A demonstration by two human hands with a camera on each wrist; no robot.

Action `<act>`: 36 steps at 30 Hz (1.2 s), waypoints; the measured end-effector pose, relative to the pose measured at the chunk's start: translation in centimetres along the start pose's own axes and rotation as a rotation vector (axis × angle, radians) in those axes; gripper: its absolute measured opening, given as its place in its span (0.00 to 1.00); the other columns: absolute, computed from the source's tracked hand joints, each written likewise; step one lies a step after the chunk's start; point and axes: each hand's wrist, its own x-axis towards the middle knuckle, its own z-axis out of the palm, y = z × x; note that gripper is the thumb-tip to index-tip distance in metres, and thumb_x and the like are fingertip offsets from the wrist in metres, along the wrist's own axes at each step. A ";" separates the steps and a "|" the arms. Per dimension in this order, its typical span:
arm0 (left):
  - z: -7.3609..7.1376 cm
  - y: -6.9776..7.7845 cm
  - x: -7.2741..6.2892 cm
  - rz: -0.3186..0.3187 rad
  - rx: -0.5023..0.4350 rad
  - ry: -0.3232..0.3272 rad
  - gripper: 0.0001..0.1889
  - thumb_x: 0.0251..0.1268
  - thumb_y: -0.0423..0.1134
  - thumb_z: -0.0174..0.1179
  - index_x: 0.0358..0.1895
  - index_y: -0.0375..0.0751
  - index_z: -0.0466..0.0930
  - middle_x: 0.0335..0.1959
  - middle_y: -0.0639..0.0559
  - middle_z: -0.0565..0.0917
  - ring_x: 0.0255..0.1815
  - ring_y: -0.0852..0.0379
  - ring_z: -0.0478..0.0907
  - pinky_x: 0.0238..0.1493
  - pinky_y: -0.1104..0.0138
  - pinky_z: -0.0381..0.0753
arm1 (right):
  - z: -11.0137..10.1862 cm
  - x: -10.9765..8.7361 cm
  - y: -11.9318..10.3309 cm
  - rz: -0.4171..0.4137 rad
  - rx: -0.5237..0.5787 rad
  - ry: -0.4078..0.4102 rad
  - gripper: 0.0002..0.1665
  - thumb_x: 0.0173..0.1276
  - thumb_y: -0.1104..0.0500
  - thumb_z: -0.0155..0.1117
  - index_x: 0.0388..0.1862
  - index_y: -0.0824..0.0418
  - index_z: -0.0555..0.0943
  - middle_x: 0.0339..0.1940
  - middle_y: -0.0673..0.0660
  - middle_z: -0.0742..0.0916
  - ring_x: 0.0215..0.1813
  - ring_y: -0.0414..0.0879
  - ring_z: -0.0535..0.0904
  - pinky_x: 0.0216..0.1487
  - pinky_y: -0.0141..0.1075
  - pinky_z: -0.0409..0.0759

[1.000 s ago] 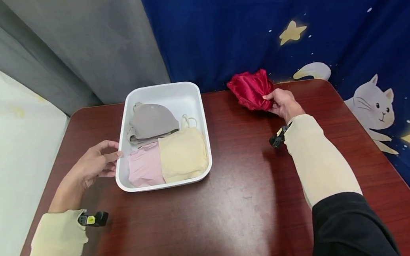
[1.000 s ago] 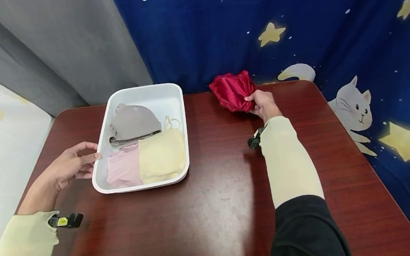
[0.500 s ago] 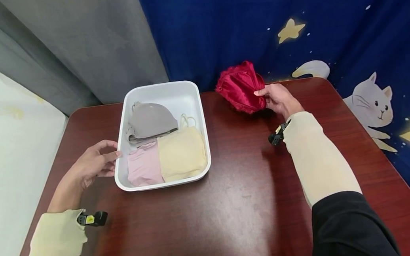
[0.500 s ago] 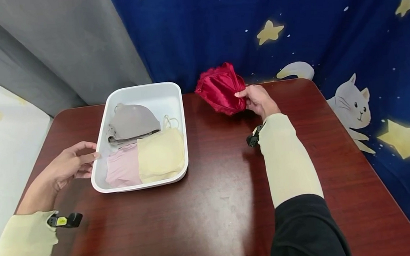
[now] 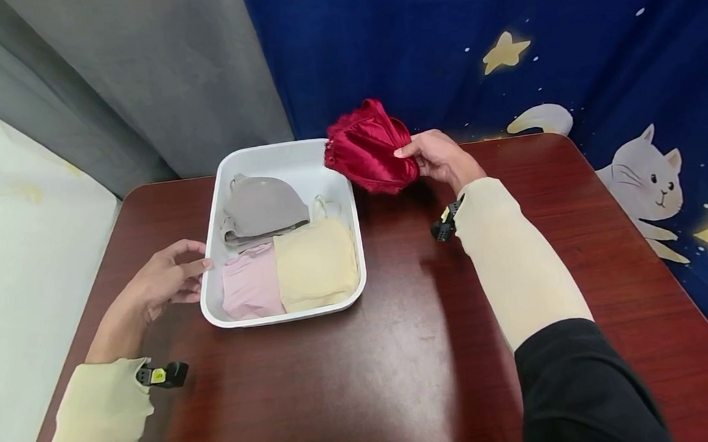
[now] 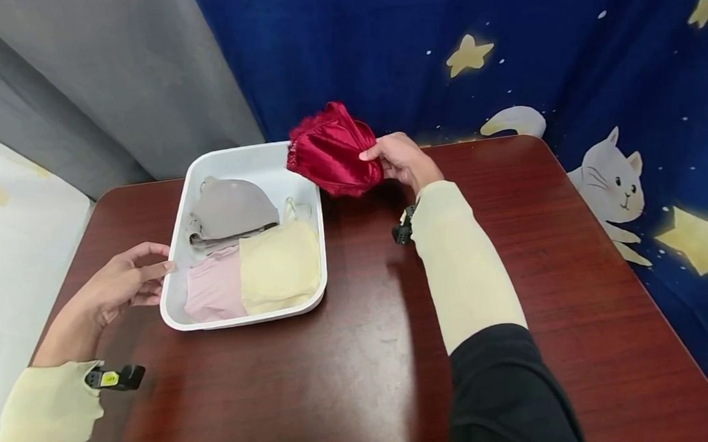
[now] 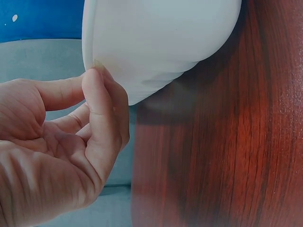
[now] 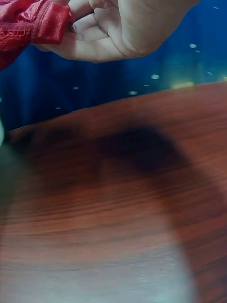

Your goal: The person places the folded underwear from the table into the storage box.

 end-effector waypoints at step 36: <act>-0.2 0.0 -0.2 0.013 -0.059 -0.018 0.23 0.71 0.36 0.55 0.64 0.35 0.58 0.24 0.53 0.78 0.23 0.60 0.79 0.29 0.63 0.86 | 10.6 2.5 1.2 -0.008 -0.157 0.103 0.05 0.60 0.71 0.65 0.33 0.66 0.77 0.33 0.55 0.80 0.31 0.44 0.81 0.35 0.34 0.84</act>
